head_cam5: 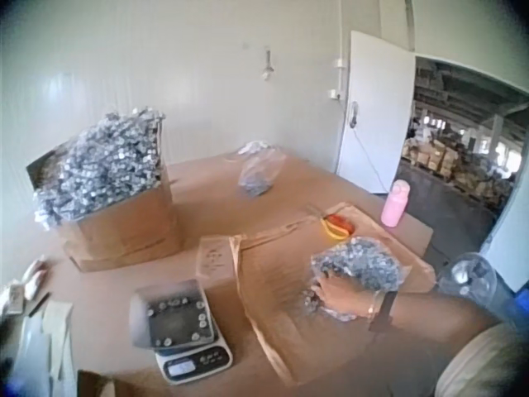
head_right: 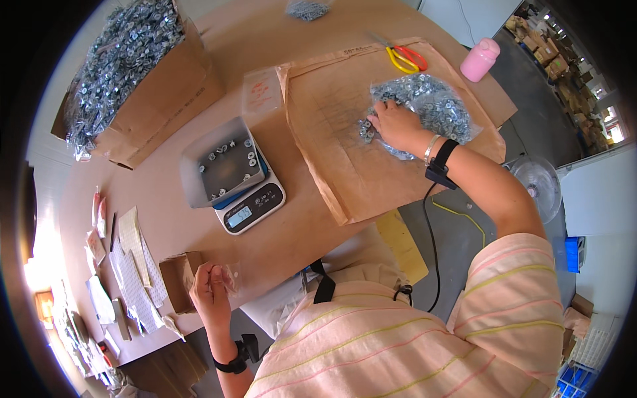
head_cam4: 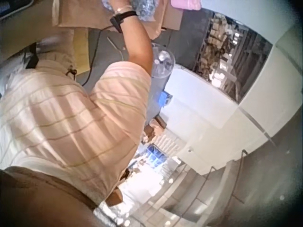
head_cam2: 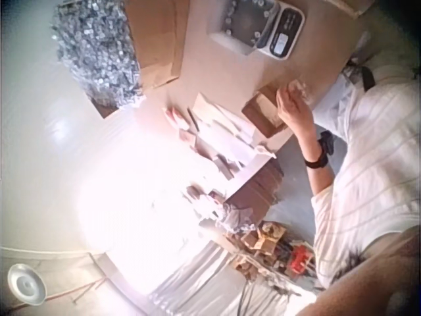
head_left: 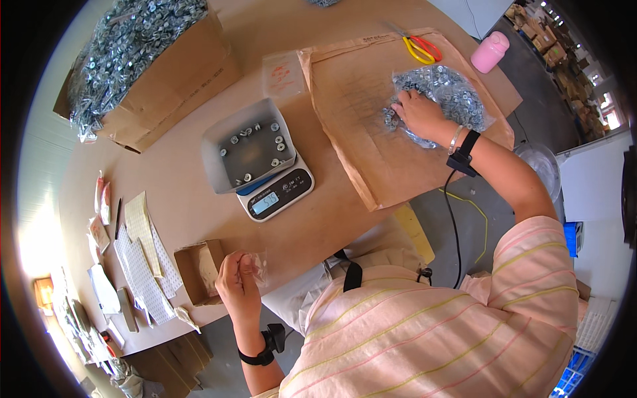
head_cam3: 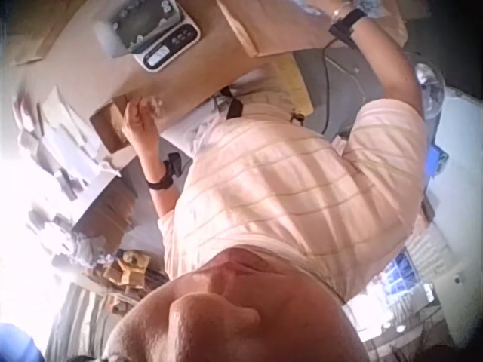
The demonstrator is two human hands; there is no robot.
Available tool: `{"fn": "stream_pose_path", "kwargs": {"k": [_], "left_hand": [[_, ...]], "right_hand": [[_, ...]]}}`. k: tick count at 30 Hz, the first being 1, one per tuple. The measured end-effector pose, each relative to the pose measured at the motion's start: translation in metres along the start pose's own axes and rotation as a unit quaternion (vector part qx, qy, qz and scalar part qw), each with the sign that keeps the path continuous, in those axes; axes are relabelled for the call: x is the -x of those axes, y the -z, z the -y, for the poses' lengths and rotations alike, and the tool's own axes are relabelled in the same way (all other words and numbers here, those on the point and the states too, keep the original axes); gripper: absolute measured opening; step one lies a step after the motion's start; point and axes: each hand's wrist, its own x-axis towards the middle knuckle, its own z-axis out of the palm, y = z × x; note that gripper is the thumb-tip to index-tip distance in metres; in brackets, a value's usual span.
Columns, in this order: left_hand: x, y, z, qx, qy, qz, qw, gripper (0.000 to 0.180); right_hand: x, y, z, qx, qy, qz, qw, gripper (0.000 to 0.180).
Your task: Weighing small metal hardware components on a digital scale and putting them into plastic bags.
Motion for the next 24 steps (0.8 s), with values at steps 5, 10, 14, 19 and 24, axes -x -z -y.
{"fn": "stream_pose_path", "kwargs": {"k": [5,10,14,19,24], "left_hand": [[0.007,0.008,0.002,-0.005,-0.006,-0.009,1.0,0.011],[0.005,0.01,-0.012,-0.016,-0.029,-0.008,0.999,0.022],[0.002,0.01,-0.011,-0.052,-0.056,-0.015,0.997,0.027],[0.0,0.003,-0.026,-0.053,-0.079,-0.014,0.995,0.028],[0.005,0.002,-0.02,-0.042,-0.071,-0.007,0.997,0.029]], "right_hand": [[-0.01,0.014,0.005,0.029,0.061,0.008,0.998,0.027],[-0.035,0.063,0.041,-0.084,0.094,-0.09,0.988,0.025],[-0.062,0.111,0.144,-0.261,0.234,-0.055,0.935,0.026],[-0.078,0.098,0.237,-0.273,0.329,0.022,0.904,0.035],[-0.071,0.084,0.26,-0.234,0.323,0.045,0.916,0.051]]}}
